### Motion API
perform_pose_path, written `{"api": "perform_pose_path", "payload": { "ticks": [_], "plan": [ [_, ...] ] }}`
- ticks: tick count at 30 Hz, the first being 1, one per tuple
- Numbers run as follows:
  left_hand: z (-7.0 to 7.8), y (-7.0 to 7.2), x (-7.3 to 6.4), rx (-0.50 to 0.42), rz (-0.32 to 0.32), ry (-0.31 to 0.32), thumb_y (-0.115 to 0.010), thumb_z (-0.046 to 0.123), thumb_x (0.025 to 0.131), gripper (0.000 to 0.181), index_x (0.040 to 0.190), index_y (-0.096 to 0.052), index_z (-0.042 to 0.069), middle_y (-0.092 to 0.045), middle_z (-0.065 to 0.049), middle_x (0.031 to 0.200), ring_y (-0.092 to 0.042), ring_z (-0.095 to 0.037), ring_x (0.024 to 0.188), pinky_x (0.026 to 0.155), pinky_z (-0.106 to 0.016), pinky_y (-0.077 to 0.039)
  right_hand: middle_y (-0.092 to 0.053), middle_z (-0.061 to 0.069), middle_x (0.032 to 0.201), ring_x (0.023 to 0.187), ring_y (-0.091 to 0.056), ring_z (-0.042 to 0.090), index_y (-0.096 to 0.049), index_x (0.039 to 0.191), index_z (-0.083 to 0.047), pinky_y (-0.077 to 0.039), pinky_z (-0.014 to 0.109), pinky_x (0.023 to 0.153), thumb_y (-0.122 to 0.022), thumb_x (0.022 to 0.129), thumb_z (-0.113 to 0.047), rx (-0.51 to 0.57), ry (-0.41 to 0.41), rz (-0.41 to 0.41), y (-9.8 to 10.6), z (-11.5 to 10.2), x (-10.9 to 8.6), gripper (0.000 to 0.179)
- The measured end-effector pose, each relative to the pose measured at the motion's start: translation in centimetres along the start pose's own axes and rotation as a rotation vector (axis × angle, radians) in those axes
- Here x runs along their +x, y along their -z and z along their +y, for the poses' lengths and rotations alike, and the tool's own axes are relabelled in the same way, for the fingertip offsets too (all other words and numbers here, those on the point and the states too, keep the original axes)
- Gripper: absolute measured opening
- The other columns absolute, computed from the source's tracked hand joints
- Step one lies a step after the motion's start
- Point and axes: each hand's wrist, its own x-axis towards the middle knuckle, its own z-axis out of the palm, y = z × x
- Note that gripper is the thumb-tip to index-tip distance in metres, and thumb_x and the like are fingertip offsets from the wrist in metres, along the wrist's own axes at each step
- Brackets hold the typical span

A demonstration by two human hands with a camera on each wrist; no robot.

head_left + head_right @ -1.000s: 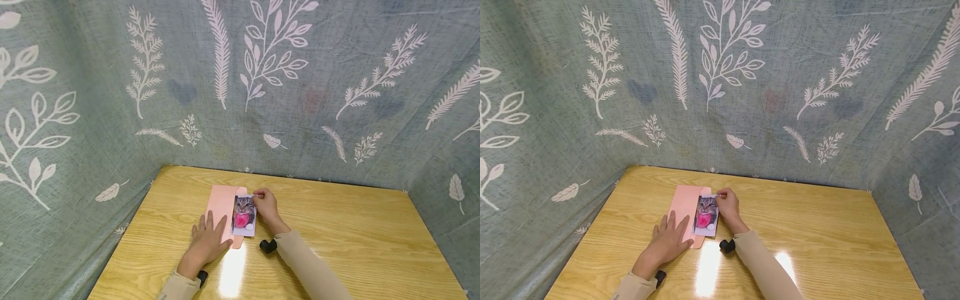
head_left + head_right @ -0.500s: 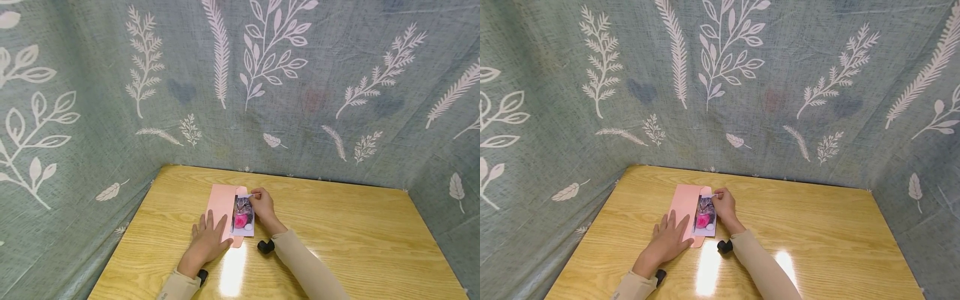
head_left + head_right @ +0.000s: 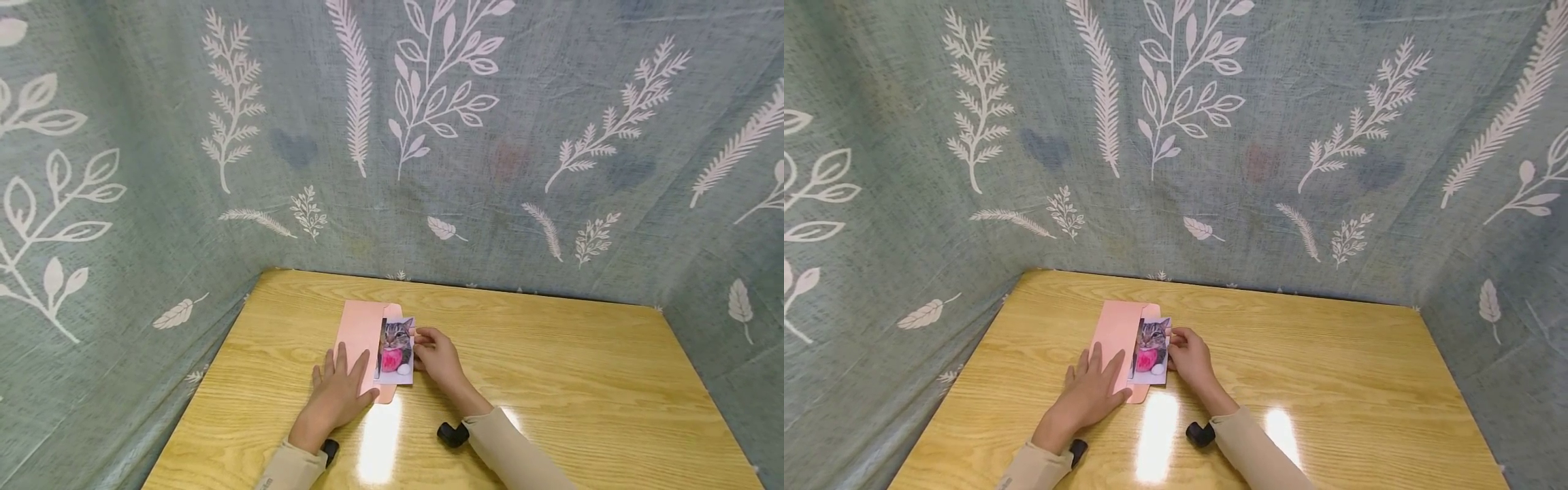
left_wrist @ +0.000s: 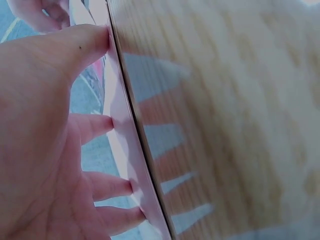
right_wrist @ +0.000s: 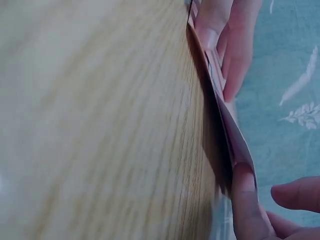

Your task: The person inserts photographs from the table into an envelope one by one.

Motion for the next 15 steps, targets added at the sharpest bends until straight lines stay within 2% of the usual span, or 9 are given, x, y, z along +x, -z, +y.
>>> {"api": "perform_pose_path", "payload": {
  "ticks": [9,15],
  "plan": [
    [0.1,0.1,0.0,-0.004,0.002,0.006,-0.061,0.055,0.095,0.079,0.158,-0.032,0.019,-0.013,-0.034,0.159,-0.011,-0.056,0.144,0.106,-0.075,-0.016,-0.063,0.024,0.115,0.089,-0.066,0.025,-0.053,0.132,0.013,-0.059,0.038,0.072,-0.053,0.097,0.008,0.057,-0.013,-0.047,0.9,0.4,-1.2,0.035],
    [0.2,0.2,-0.1,-0.011,0.006,0.007,-0.062,0.054,0.094,0.078,0.158,-0.034,0.018,-0.014,-0.034,0.159,-0.012,-0.057,0.143,0.106,-0.075,-0.016,-0.061,0.028,0.116,0.089,-0.068,0.029,-0.049,0.134,0.015,-0.059,0.043,0.076,-0.050,0.100,0.008,0.114,-0.029,-0.077,1.3,0.7,-1.5,0.036]
  ]
}}
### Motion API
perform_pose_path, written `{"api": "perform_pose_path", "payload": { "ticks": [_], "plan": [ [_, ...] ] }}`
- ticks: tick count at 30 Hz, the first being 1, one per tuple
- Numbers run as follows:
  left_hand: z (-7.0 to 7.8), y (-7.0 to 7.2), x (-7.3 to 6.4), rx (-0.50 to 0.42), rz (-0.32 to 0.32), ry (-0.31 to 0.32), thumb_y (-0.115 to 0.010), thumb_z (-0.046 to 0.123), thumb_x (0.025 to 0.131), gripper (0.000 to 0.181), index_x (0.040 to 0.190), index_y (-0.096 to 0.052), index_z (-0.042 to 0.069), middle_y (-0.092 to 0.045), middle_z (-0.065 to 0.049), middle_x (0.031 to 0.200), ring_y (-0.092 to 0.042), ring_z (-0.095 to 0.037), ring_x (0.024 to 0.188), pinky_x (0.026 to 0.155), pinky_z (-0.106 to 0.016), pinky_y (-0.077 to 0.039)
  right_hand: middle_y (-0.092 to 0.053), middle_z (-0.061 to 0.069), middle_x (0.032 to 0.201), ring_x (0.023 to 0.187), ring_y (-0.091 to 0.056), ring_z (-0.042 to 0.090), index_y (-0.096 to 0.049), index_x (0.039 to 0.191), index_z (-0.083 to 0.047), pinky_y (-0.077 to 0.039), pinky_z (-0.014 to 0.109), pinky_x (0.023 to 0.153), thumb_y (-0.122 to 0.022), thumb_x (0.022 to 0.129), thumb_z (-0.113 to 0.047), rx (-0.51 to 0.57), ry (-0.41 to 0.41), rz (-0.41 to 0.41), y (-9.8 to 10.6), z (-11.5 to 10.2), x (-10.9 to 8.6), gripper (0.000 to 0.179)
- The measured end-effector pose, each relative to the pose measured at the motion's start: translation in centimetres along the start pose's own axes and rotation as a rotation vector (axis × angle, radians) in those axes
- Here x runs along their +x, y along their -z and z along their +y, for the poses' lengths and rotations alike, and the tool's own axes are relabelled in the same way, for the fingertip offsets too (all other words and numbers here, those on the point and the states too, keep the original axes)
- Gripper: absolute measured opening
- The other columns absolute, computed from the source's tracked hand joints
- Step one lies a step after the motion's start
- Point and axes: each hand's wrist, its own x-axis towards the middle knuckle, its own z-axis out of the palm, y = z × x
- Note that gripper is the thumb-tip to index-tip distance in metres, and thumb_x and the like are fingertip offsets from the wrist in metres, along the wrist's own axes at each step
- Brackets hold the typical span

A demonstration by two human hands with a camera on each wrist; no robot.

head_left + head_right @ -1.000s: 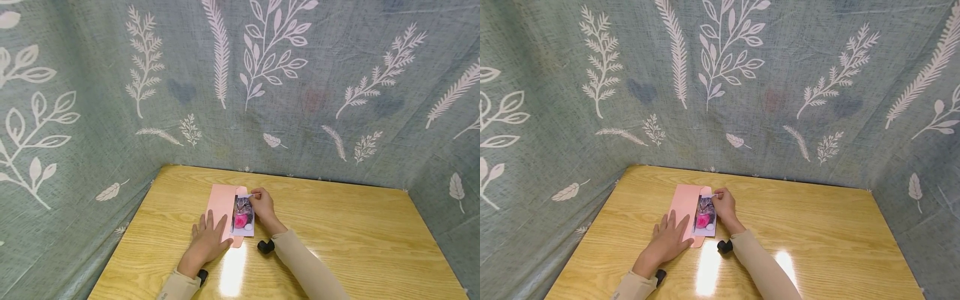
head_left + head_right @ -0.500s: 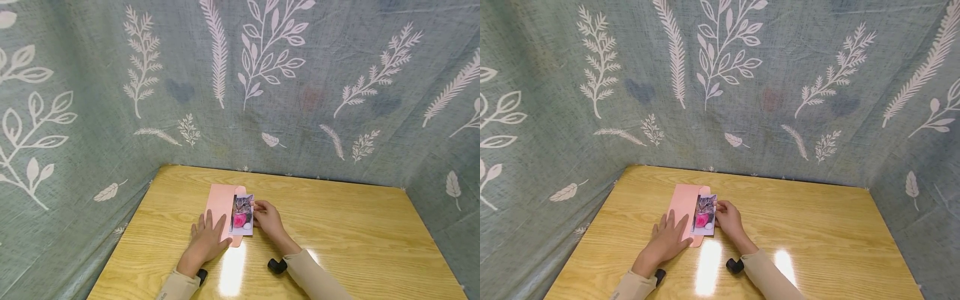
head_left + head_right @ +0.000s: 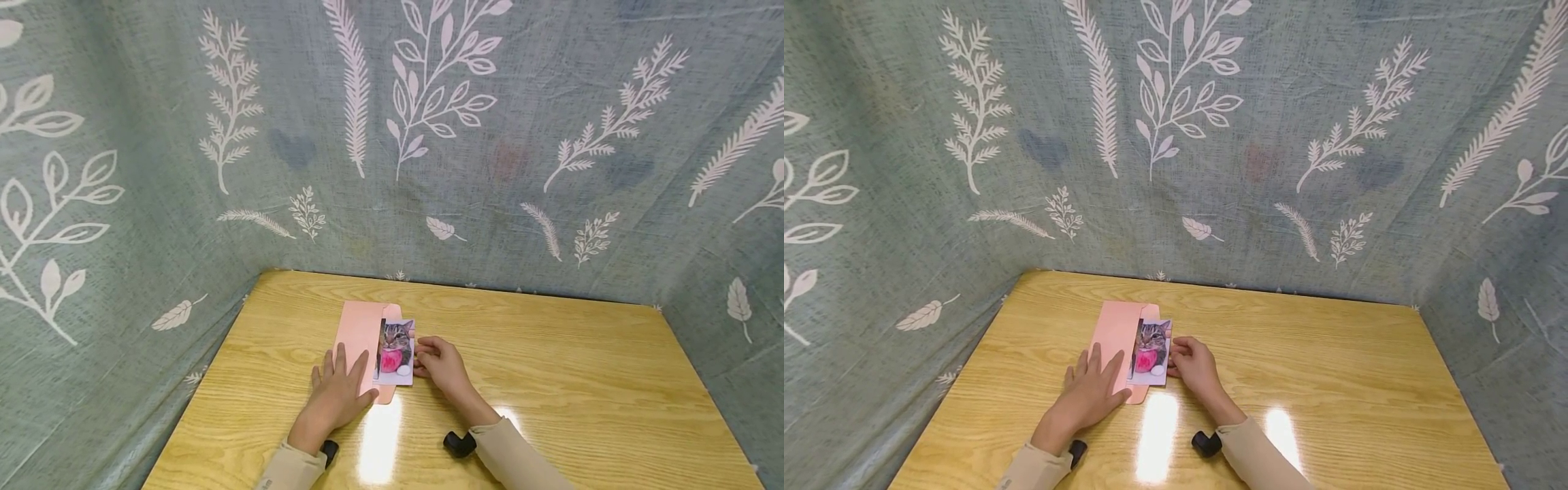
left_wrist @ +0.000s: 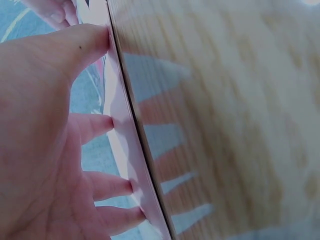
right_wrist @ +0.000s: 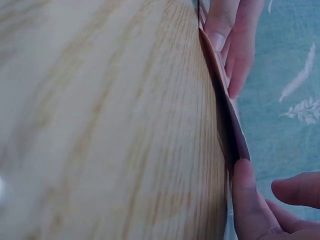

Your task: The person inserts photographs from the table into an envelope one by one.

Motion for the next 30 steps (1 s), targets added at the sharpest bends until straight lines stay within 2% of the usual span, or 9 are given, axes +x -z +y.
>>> {"api": "perform_pose_path", "payload": {
  "ticks": [13,25,30],
  "plan": [
    [0.0,-0.2,0.0,0.005,0.004,-0.001,-0.062,0.055,0.094,0.079,0.158,-0.034,0.018,-0.014,-0.034,0.159,-0.013,-0.056,0.143,0.106,-0.075,-0.017,-0.063,0.032,0.111,0.091,-0.069,0.038,-0.050,0.130,0.018,-0.058,0.045,0.079,-0.050,0.098,0.010,0.058,0.017,-0.031,-0.3,-0.3,-0.1,0.033],
    [-0.1,-0.3,0.1,0.007,-0.001,-0.003,-0.061,0.056,0.094,0.079,0.158,-0.033,0.019,-0.014,-0.034,0.159,-0.012,-0.056,0.144,0.106,-0.075,-0.016,-0.064,0.030,0.111,0.093,-0.069,0.033,-0.052,0.130,0.016,-0.057,0.040,0.082,-0.052,0.099,0.007,0.070,0.021,-0.043,-1.1,-0.5,0.2,0.032],
    [0.0,-0.3,0.1,0.000,-0.007,-0.003,-0.061,0.055,0.095,0.079,0.158,-0.032,0.019,-0.013,-0.034,0.159,-0.011,-0.056,0.144,0.106,-0.075,-0.015,-0.064,0.031,0.110,0.095,-0.069,0.035,-0.053,0.128,0.016,-0.057,0.040,0.083,-0.052,0.100,0.006,0.069,0.031,-0.061,-1.3,-0.4,0.2,0.030]
  ]
}}
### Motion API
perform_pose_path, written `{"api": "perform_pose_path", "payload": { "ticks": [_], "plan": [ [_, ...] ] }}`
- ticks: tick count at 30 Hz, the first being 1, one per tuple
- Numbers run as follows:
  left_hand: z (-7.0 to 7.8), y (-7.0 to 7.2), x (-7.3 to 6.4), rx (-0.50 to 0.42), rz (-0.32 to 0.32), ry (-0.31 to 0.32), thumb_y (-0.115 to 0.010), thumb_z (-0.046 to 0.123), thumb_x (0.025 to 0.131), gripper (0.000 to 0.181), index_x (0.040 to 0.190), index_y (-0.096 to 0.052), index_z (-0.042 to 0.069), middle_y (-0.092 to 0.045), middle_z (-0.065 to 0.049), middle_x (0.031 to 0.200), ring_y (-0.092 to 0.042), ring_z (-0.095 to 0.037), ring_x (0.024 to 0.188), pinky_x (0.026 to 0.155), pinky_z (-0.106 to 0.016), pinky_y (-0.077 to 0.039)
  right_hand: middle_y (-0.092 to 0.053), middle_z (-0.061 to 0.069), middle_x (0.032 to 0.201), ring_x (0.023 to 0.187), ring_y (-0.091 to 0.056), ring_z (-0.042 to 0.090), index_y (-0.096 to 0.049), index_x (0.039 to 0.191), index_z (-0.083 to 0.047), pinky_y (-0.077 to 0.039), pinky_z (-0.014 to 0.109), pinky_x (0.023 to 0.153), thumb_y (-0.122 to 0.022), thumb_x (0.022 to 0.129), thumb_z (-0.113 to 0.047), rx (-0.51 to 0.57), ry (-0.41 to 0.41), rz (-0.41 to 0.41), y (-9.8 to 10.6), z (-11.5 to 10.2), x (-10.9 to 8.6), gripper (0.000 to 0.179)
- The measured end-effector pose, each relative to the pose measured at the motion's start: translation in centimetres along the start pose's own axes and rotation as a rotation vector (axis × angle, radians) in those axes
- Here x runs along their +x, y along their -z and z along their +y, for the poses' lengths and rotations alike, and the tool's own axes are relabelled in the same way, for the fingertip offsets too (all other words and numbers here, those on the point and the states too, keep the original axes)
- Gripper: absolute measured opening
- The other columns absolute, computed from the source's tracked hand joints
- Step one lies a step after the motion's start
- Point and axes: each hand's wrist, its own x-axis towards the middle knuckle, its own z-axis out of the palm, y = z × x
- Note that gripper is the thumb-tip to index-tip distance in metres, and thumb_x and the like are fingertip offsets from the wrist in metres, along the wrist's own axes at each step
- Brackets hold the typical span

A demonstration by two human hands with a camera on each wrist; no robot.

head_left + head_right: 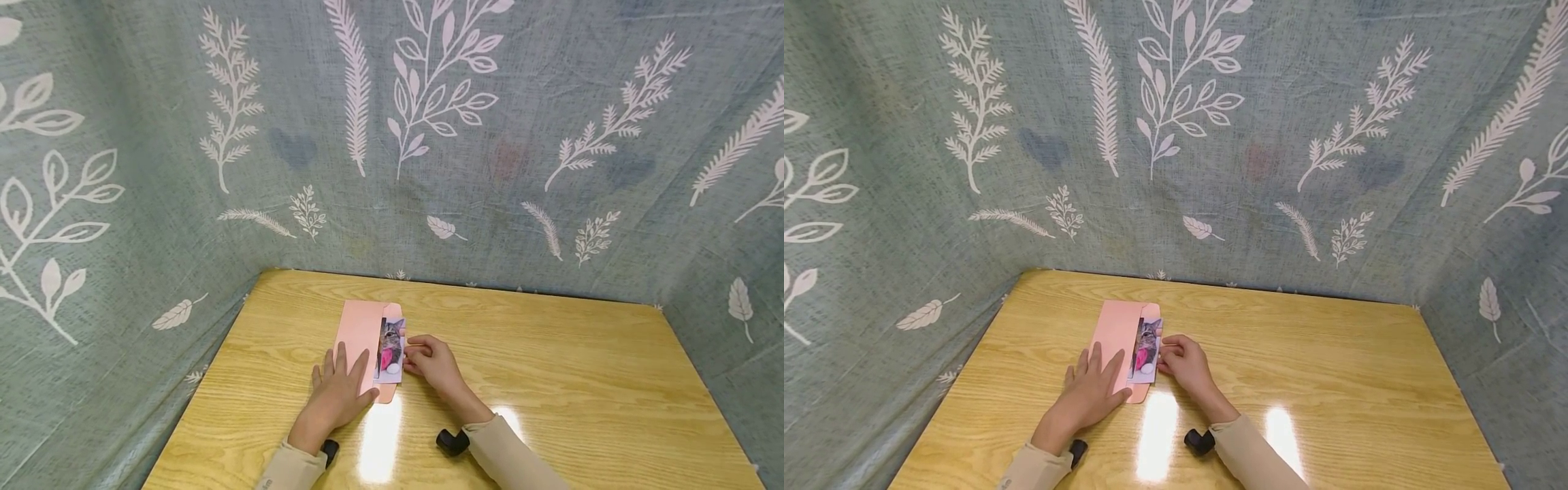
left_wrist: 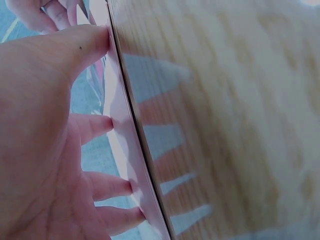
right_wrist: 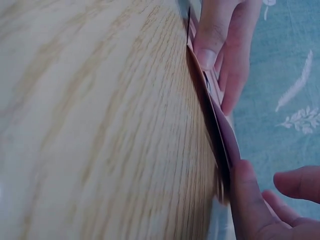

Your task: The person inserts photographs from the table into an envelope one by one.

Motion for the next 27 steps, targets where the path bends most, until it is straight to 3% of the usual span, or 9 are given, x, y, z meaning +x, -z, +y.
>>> {"api": "perform_pose_path", "payload": {
  "ticks": [27],
  "plan": [
    [0.0,0.0,0.0,0.004,0.005,-0.007,-0.061,0.056,0.094,0.079,0.158,-0.032,0.019,-0.013,-0.034,0.159,-0.011,-0.056,0.144,0.105,-0.075,-0.017,-0.065,0.031,0.109,0.100,-0.068,0.038,-0.052,0.128,0.015,-0.056,0.039,0.085,-0.051,0.100,0.005,0.022,-0.024,-0.051,-1.7,0.4,1.0,0.030]
  ]
}}
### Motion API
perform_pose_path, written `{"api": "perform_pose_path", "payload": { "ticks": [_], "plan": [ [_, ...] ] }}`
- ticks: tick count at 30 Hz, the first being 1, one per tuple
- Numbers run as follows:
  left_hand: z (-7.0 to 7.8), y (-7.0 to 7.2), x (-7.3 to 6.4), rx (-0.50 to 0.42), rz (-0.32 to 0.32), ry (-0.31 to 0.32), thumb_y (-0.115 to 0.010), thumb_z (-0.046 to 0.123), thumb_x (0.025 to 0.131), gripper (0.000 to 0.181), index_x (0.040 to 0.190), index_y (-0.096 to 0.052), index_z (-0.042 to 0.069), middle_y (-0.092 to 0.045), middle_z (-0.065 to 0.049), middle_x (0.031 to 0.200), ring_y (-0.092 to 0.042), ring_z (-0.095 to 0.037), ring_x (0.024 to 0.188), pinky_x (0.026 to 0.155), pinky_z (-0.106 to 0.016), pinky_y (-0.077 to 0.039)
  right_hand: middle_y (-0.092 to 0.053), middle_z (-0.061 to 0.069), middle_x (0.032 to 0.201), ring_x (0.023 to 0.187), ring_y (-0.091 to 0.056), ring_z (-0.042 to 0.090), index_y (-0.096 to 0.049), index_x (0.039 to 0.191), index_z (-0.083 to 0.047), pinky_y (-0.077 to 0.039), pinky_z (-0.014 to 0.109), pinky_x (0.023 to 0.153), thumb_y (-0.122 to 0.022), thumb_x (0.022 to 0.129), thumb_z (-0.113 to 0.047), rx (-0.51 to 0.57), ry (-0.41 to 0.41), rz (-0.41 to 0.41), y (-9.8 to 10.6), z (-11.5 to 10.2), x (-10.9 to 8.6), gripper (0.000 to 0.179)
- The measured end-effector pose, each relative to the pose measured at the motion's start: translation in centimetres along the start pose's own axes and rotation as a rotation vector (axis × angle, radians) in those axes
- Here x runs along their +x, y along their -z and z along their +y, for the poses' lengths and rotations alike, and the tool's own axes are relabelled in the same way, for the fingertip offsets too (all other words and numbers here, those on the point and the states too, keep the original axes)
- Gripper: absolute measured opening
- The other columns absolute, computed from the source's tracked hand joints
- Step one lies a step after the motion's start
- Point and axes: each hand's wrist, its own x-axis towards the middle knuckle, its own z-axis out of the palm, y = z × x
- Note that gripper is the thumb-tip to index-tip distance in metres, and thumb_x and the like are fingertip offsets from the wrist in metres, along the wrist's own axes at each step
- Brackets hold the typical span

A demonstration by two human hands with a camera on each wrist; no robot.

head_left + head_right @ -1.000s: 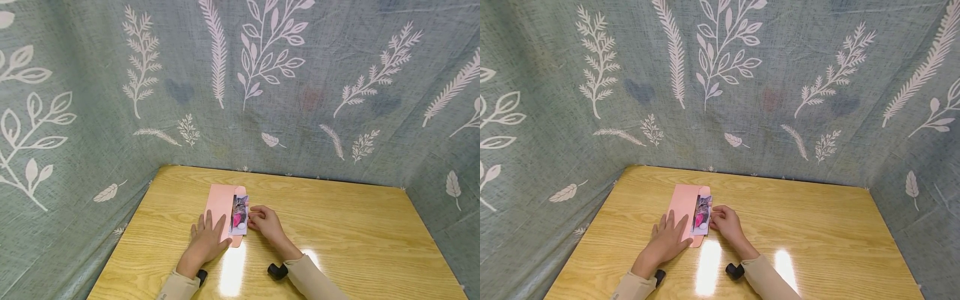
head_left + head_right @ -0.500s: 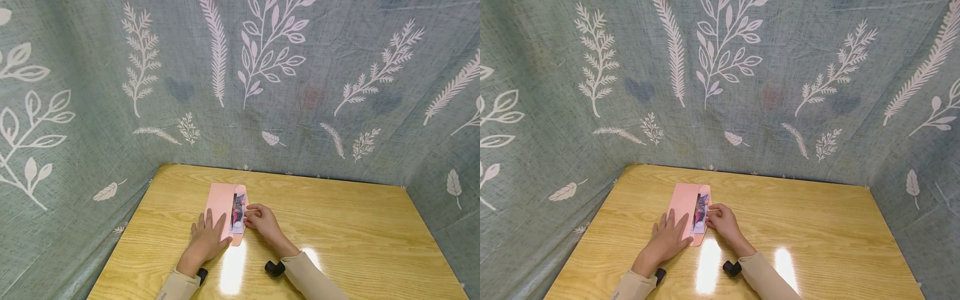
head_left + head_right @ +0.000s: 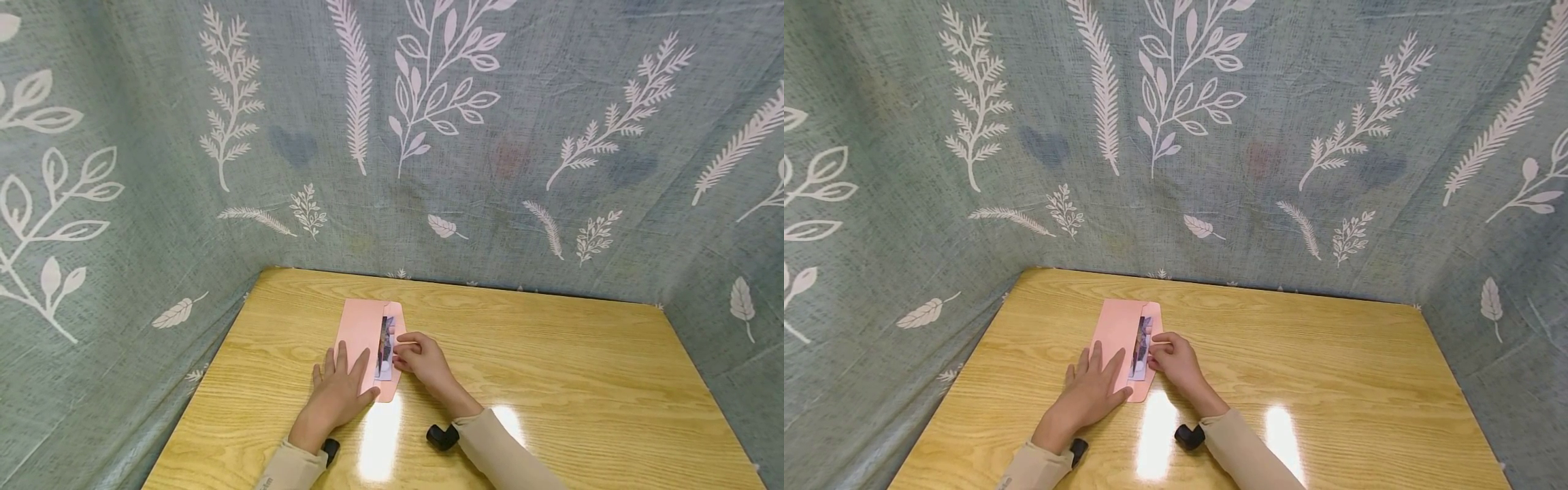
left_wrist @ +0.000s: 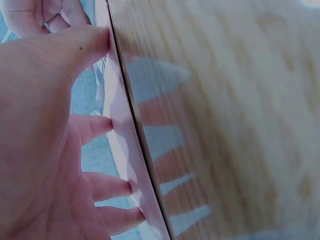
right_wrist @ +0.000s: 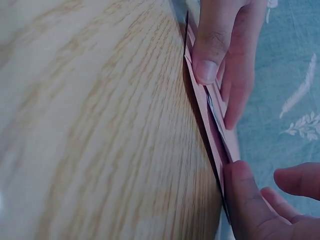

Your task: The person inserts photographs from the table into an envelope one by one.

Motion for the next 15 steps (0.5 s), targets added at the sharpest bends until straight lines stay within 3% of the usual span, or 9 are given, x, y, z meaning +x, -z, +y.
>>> {"api": "perform_pose_path", "payload": {
  "ticks": [15],
  "plan": [
    [-0.1,0.0,0.0,0.010,-0.005,-0.002,-0.061,0.056,0.095,0.079,0.159,-0.032,0.019,-0.013,-0.034,0.159,-0.012,-0.056,0.144,0.105,-0.076,-0.018,-0.064,0.033,0.109,0.099,-0.068,0.038,-0.051,0.127,0.016,-0.057,0.038,0.084,-0.051,0.099,0.006,-0.001,0.010,-0.013,-1.2,-0.2,0.4,0.030]
  ]
}}
